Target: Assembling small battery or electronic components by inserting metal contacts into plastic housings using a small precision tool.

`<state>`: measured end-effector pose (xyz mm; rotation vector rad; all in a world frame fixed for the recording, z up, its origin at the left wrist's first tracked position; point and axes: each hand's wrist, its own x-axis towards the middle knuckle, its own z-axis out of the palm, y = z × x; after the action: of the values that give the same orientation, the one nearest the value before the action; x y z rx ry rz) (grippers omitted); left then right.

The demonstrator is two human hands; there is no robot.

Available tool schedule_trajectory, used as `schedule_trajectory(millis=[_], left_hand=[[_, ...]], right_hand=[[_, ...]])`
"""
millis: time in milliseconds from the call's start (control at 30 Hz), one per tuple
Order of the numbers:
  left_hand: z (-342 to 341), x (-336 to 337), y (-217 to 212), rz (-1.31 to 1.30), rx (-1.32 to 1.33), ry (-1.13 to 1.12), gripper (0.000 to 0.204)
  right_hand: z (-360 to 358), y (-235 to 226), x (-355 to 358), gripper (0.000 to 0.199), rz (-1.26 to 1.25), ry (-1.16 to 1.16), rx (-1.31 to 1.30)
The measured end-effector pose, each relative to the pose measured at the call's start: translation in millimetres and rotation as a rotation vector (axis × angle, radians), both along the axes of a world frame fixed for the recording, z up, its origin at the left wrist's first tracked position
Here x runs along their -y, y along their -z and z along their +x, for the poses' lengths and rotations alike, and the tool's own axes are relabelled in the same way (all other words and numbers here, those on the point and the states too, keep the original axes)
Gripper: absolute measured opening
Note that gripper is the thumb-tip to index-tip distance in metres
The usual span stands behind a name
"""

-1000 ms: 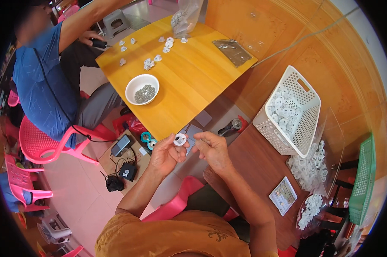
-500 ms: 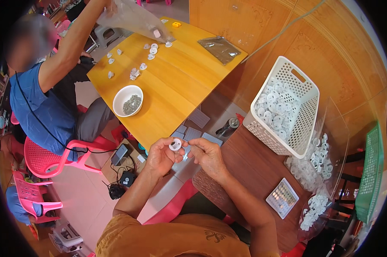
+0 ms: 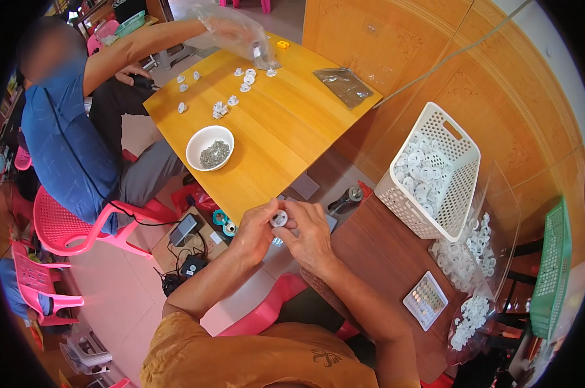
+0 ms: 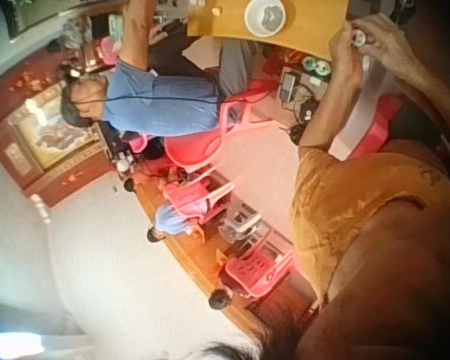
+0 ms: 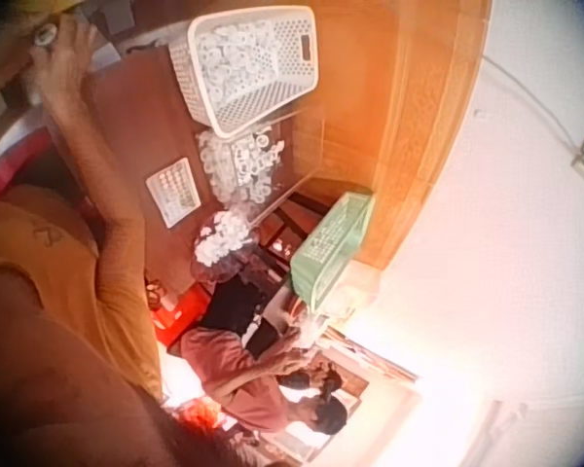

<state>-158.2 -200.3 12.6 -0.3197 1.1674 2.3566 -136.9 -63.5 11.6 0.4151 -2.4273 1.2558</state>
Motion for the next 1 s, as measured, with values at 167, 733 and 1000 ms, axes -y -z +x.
schedule_trajectory(millis=[167, 733, 1000], left_hand=[[2, 7, 4, 0.025, -0.044, -0.044, 0.039], [0, 28, -9, 0.253, -0.028, 0.099, 0.043], [4, 33, 8, 0.163, -0.037, -0.046, 0.044]], right_hand=[[0, 9, 6, 0.035, 0.029, 0.026, 0.053], [1, 2, 7, 0.044, -0.139, 0.027, 0.11], [-4, -2, 11, 0.045, -0.205, -0.105, 0.262]])
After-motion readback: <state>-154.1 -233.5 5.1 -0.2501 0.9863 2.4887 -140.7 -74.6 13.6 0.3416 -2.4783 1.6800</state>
